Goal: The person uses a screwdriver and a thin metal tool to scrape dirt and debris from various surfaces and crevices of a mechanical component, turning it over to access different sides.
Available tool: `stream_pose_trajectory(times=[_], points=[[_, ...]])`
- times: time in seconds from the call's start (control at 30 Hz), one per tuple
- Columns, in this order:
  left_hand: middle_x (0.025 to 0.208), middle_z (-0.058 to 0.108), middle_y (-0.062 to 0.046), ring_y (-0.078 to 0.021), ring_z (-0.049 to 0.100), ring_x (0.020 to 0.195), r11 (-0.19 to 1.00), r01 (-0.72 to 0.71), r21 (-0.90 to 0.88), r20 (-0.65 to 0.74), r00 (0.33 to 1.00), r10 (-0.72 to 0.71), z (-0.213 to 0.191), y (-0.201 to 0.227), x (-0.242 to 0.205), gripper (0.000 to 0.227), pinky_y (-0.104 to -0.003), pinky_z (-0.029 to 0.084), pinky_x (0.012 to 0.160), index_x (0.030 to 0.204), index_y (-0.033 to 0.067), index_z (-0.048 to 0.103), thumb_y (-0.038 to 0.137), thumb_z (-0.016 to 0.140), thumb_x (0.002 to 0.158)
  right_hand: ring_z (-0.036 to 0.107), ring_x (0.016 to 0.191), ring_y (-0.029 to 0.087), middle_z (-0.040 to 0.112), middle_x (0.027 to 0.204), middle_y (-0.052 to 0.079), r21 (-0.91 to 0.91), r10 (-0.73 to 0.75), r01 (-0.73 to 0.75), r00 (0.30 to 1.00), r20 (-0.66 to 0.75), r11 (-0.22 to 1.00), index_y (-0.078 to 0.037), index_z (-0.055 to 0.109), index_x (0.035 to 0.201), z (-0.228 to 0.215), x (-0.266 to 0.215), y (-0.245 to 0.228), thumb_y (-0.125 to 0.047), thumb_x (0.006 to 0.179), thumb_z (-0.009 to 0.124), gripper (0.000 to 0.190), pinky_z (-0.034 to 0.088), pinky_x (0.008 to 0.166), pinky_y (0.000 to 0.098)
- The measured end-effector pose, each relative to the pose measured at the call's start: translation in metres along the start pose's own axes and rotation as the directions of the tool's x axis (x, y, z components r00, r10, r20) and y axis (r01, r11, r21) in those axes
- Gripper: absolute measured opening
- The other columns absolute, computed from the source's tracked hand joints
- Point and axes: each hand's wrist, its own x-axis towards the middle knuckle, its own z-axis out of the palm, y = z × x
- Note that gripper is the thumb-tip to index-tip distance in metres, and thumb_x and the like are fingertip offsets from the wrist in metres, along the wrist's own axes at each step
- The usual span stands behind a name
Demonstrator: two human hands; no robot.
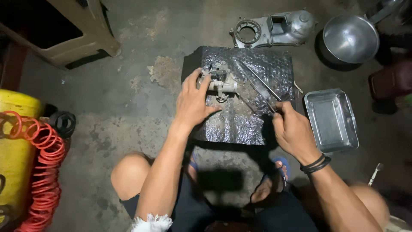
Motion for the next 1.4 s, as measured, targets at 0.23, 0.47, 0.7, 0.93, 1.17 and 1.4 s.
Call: stream_pose_trajectory(times=[0.23, 0.47, 0.7, 0.93, 1.17, 1.4], points=[[0.130, 0.048, -0.011, -0.0368, 0.057, 0.110, 0.974, -0.051, 0.223, 0.002, 0.999, 0.052, 0.018, -0.029, 0.020, 0.073, -0.049, 0.060, 0.079, 0.131, 0.0170, 0.060, 0.049, 0.088, 0.072, 0.065, 0.112, 0.051, 0.069, 0.127, 0.029, 0.094, -0.162, 0.164, 0.986, -0.025, 0.982, -0.003, 0.061, 0.141, -0.017, -0.003, -0.030, 0.001, 0.095, 0.052, 0.047, 0.054, 0.090, 0.0562], [0.099, 0.061, -0.004, -0.0354, 0.068, 0.081, 0.995, 0.045, 0.087, -0.009, 0.999, -0.044, 0.006, -0.005, 0.025, 0.042, -0.052, 0.059, 0.069, 0.096, 0.0175, 0.071, 0.059, 0.070, 0.086, 0.065, 0.111, 0.047, 0.070, 0.128, 0.023, 0.053, -0.166, 0.170, 0.984, -0.058, 0.984, -0.013, 0.059, 0.149, -0.016, -0.015, -0.012, -0.003, 0.094, 0.051, 0.056, 0.054, 0.090, 0.0563], [0.099, 0.067, -0.011, -0.0466, 0.071, 0.088, 0.981, 0.192, -0.008, 0.129, 0.973, -0.190, -0.008, 0.019, 0.014, 0.046, -0.061, 0.056, 0.075, 0.099, 0.0130, 0.076, 0.055, 0.066, 0.085, 0.072, 0.104, 0.036, 0.076, 0.120, 0.009, -0.148, -0.090, 0.109, 0.988, 0.127, 0.983, -0.034, 0.059, 0.147, -0.011, -0.035, -0.024, -0.023, 0.097, 0.053, 0.052, 0.058, 0.087, 0.0494], [0.100, 0.068, -0.010, -0.0433, 0.070, 0.093, 0.986, 0.164, 0.025, 0.129, 0.978, -0.166, 0.003, 0.017, 0.020, 0.042, -0.058, 0.054, 0.076, 0.112, 0.0148, 0.076, 0.047, 0.068, 0.087, 0.064, 0.112, 0.048, 0.066, 0.131, 0.026, 0.005, -0.030, 0.030, 0.999, 0.036, 1.000, -0.015, 0.048, 0.155, -0.001, -0.010, -0.020, -0.009, 0.087, 0.055, 0.068, 0.053, 0.091, 0.0599], [0.105, 0.069, -0.005, -0.0330, 0.062, 0.102, 0.984, 0.154, 0.088, 0.138, 0.977, -0.165, 0.026, 0.006, 0.021, 0.043, -0.052, 0.050, 0.083, 0.120, 0.0201, 0.074, 0.048, 0.068, 0.088, 0.067, 0.100, 0.051, 0.069, 0.124, 0.025, -0.012, -0.240, 0.240, 0.964, -0.118, 0.971, -0.011, 0.044, 0.159, 0.026, 0.037, -0.021, -0.013, 0.101, 0.052, 0.059, 0.054, 0.079, 0.0602], [0.096, 0.066, -0.009, -0.0339, 0.065, 0.092, 0.978, 0.202, -0.053, 0.037, 0.979, -0.200, 0.017, 0.012, 0.013, 0.036, -0.050, 0.054, 0.077, 0.108, 0.0134, 0.073, 0.042, 0.070, 0.086, 0.068, 0.079, 0.047, 0.068, 0.089, 0.022, -0.077, -0.385, 0.377, 0.892, -0.239, 0.923, -0.011, 0.049, 0.160, 0.021, 0.064, -0.015, -0.015, 0.111, 0.048, 0.050, 0.055, 0.067, 0.0531]])
